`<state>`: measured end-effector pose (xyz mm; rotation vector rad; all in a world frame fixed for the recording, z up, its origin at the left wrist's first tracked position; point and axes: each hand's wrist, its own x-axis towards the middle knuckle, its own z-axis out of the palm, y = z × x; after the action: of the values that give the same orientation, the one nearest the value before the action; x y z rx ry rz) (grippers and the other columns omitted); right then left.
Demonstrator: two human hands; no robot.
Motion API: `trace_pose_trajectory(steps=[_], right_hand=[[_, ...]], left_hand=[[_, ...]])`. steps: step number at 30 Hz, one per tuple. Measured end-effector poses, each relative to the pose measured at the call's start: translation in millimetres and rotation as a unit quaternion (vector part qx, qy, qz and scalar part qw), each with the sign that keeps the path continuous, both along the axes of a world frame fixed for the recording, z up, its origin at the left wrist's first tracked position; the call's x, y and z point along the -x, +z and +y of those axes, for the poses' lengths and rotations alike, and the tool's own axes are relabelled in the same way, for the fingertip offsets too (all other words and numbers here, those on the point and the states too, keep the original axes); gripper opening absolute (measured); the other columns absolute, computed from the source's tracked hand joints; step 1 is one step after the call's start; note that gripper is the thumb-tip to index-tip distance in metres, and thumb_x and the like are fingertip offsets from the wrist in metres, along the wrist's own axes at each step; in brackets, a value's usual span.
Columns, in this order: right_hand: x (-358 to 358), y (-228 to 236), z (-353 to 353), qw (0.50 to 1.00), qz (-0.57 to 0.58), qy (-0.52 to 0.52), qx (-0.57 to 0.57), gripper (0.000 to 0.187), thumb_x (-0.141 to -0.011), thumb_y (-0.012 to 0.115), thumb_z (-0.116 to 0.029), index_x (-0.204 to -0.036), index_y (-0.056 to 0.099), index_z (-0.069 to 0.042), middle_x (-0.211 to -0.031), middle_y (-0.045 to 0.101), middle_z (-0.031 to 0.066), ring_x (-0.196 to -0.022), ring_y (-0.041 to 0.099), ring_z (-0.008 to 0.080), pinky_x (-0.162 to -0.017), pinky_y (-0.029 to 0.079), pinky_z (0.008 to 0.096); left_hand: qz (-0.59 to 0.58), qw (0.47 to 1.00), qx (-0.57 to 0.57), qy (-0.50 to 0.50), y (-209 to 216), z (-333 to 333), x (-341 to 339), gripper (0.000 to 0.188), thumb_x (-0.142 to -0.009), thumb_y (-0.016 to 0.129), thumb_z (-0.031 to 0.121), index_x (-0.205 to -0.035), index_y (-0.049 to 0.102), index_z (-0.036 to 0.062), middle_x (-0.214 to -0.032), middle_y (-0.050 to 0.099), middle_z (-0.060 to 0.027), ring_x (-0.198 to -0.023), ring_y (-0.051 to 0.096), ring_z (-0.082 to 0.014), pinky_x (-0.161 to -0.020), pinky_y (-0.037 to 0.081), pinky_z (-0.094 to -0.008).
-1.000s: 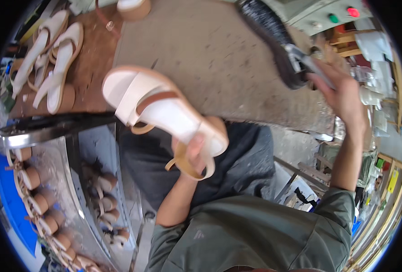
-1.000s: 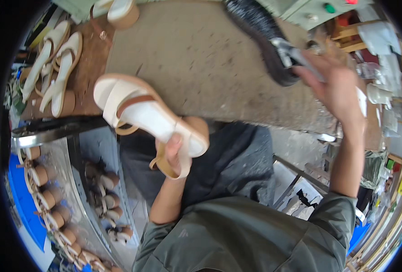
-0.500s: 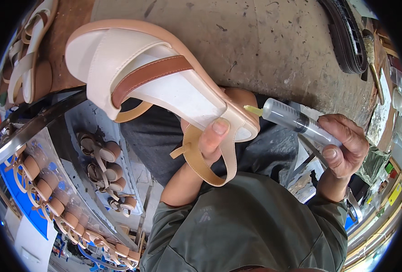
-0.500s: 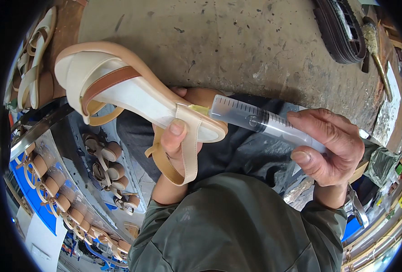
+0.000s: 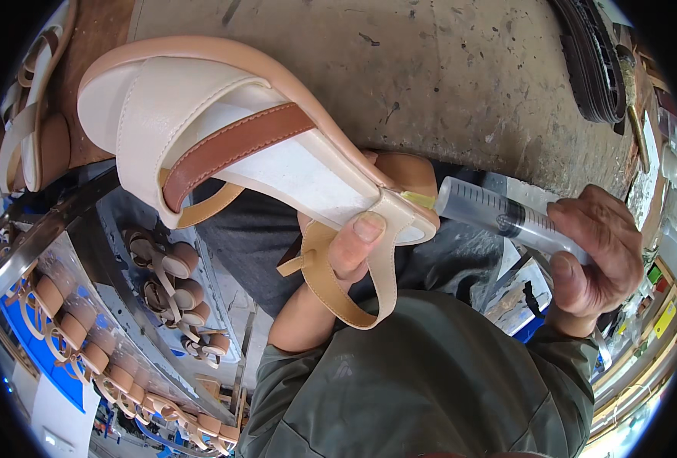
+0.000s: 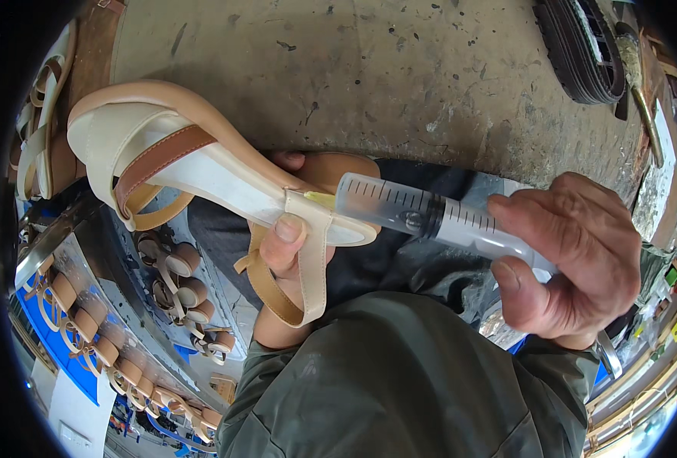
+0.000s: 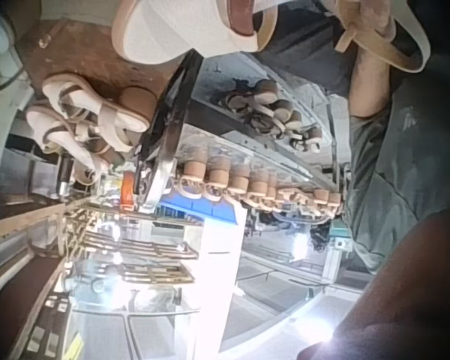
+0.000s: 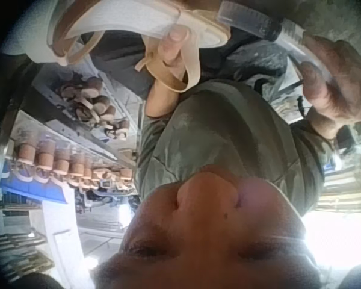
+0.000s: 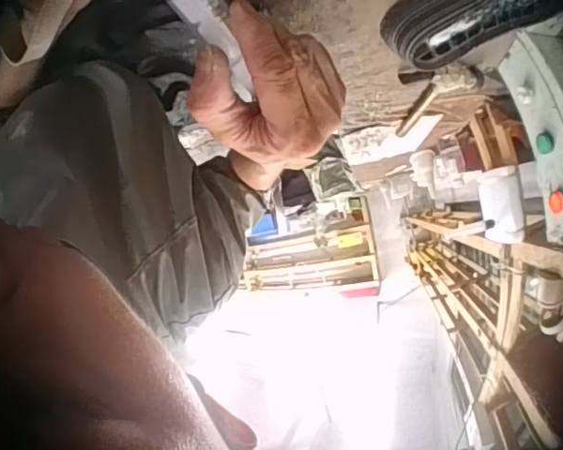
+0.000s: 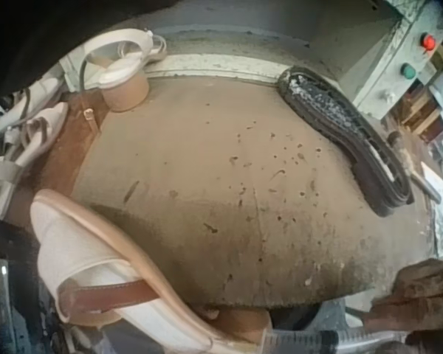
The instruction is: The person picks up sandals from a metal cart one by one, applies adhesive along their edges and straps using a syringe, and returns them to the cart.
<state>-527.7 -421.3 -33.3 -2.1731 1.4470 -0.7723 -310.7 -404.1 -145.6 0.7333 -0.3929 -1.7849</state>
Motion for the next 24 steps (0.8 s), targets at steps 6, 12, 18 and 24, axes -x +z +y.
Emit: trace_pose_trajectory(steps=[6,12,18,24], right_hand=[[2.5,10.5,4.3,0.997,0.059,0.013,0.044,0.031,-0.071,0.068,-0.027,-0.081,0.067,0.002,-0.058,0.059,0.0127,-0.042,0.042,0.0181,-0.042,0.032,0.0288],[9.6,10.4,6.5,0.997,0.052,0.043,0.041,0.029,-0.071,0.066,-0.023,-0.081,0.065,0.004,-0.055,0.058,0.0148,-0.041,0.042,0.0167,-0.04,0.03,0.0282],[13.4,5.9,8.3,0.996,0.032,0.071,0.048,0.029,-0.071,0.066,-0.023,-0.08,0.065,0.005,-0.054,0.058,0.0148,-0.038,0.043,0.016,-0.038,0.029,0.0274],[14.2,2.8,19.4,0.997,0.03,0.051,0.057,0.03,-0.071,0.066,-0.023,-0.078,0.064,0.006,-0.054,0.057,0.0147,-0.038,0.044,0.0161,-0.038,0.03,0.0274]], left_hand=[[-0.027,0.999,0.003,0.022,3.1,-0.2,1.9,0.059,-0.071,0.068,0.029,-0.114,0.041,-0.0003,-0.094,0.055,-0.0129,-0.083,0.06,-0.022,-0.076,0.052,-0.0346],[-0.046,0.998,0.001,0.031,-2.7,-3.3,8.2,0.061,-0.069,0.068,0.031,-0.115,0.04,0.0016,-0.097,0.054,-0.0133,-0.087,0.059,-0.0233,-0.079,0.05,-0.0354],[-0.075,0.996,0.001,0.054,-1.9,-1.6,3.8,0.064,-0.068,0.068,0.034,-0.115,0.039,0.0031,-0.099,0.053,-0.0137,-0.09,0.058,-0.0243,-0.082,0.049,-0.036],[-0.114,0.993,-0.01,0.02,2.4,0.1,0.3,0.057,-0.071,0.064,0.032,-0.114,0.042,0.0017,-0.105,0.053,-0.0181,-0.094,0.058,-0.0277,-0.085,0.047,-0.0386]])
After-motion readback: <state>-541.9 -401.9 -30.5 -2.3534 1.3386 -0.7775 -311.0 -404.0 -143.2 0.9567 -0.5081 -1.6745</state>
